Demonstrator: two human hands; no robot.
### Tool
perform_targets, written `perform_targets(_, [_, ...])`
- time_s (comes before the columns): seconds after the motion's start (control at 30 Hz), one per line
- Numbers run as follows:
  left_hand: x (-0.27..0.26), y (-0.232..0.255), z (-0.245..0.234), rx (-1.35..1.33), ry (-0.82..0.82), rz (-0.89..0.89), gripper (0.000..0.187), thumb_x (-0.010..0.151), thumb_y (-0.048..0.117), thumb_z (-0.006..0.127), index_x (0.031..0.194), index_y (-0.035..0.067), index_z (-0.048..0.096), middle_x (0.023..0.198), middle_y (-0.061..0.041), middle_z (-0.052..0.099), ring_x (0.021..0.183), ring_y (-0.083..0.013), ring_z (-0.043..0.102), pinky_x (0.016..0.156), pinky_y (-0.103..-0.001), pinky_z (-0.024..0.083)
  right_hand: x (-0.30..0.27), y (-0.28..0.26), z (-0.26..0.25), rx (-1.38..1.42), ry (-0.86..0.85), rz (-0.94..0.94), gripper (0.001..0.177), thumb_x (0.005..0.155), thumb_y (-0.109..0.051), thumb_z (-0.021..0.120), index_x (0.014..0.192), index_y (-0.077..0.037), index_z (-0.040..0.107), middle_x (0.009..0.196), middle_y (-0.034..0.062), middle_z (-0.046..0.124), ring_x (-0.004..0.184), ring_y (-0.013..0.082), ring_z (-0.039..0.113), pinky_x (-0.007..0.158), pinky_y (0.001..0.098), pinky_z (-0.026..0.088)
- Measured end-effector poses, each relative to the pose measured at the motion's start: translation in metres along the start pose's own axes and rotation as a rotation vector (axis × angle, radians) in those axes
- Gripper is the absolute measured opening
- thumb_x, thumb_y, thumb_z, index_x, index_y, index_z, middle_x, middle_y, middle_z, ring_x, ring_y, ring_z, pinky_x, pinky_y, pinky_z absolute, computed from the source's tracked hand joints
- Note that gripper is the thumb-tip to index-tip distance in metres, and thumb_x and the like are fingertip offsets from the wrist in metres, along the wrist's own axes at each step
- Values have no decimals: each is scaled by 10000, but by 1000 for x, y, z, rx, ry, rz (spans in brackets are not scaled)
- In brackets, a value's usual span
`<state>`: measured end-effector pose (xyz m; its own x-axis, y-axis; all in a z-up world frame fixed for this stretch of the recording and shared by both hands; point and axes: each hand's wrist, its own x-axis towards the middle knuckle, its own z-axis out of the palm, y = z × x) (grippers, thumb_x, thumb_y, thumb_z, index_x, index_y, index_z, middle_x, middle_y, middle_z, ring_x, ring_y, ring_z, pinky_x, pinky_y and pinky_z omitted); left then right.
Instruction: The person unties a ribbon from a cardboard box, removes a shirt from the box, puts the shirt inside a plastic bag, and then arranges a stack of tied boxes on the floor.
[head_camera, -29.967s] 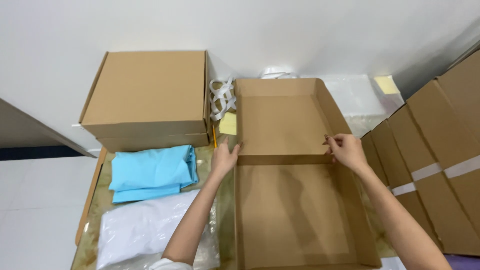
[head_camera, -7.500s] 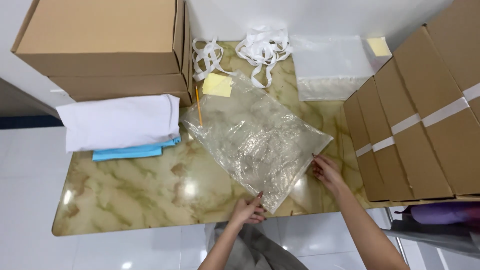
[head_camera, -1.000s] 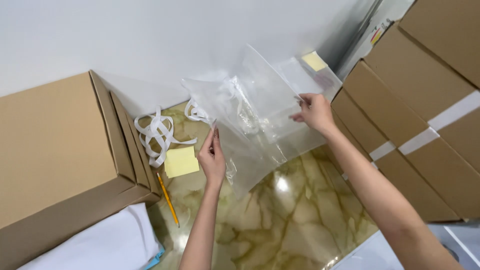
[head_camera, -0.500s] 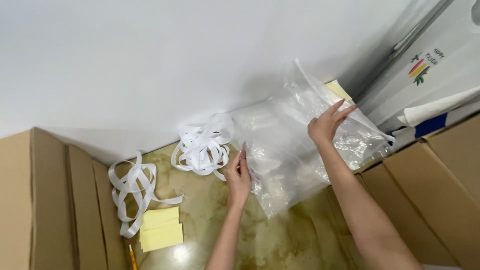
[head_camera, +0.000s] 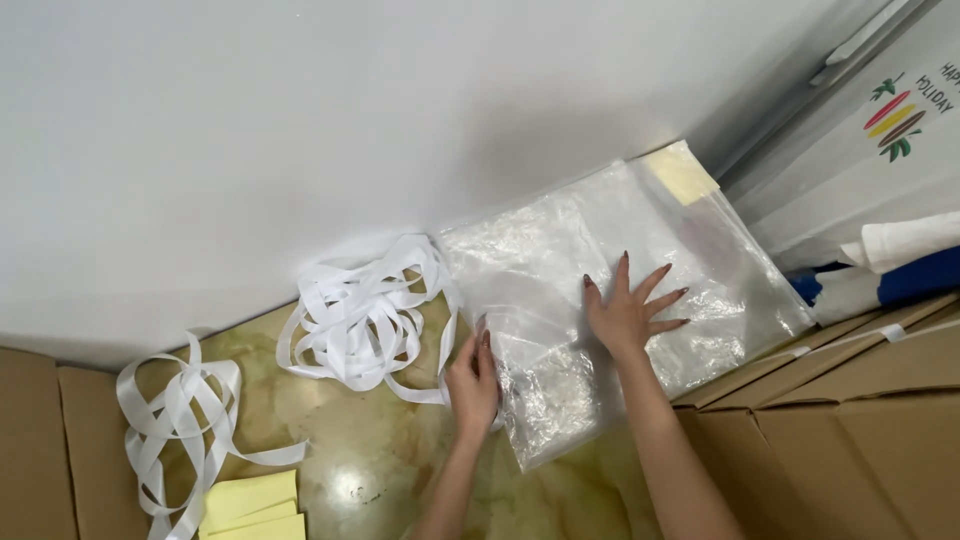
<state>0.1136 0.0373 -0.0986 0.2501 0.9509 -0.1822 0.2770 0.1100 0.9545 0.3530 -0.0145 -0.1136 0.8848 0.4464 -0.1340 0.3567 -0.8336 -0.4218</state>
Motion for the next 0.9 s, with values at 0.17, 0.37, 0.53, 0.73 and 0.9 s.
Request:
perform_targets(0.17, [9, 5, 10, 122, -45, -66, 418, 1049, 326, 666, 1457, 246, 705, 1023, -107, 850, 954, -293, 812, 896, -434, 652, 9, 16, 2, -19, 24, 31, 863, 994, -691, 506, 1751, -408, 205, 1810, 210, -146, 1573, 643, -149, 1117, 908, -131])
perform_targets(0.37, [3, -7, -2, 393, -104, 8, 664, 1007, 268, 740, 1576, 192, 404, 1220, -111, 723, 1189, -373, 709, 962, -542, 601, 16, 15, -1, -16, 94, -23, 804, 1033, -593, 509, 1752, -365, 229, 1812, 240, -101, 1569, 634, -173, 1101, 924, -142])
perform_targets(0.53, [-33, -19, -20, 543, -40, 187, 525, 1026, 204, 682, 1519, 231, 503, 1266, -40, 583, 1230, -311, 645, 943, -493, 626, -50, 5, -9, 22, 94, -157, 795, 1026, -508, 554, 1744, -285, 295, 1817, 253, -49, 1563, 643, -167, 1100, 939, -87])
perform_targets(0.73, [-96, -35, -49, 238, 75, 389, 371, 1021, 63, 551, 1367, 140, 663, 1132, -52, 668, 991, -223, 688, 817, -370, 570, -177, 9, 15, -216, -129, -617, 686, 1107, -542, 295, 1742, -382, 91, 1788, 228, -187, 1578, 608, -170, 1099, 907, -63])
perform_targets(0.9, [-142, -35, -77, 199, -13, 303, 397, 1008, 76, 546, 1384, 148, 649, 1183, -38, 752, 1070, -204, 757, 942, -373, 570, -178, 20, 39, -326, 15, -678, 718, 1092, -638, 239, 1743, -382, 80, 1806, 222, -77, 1623, 534, -84, 1122, 882, -58])
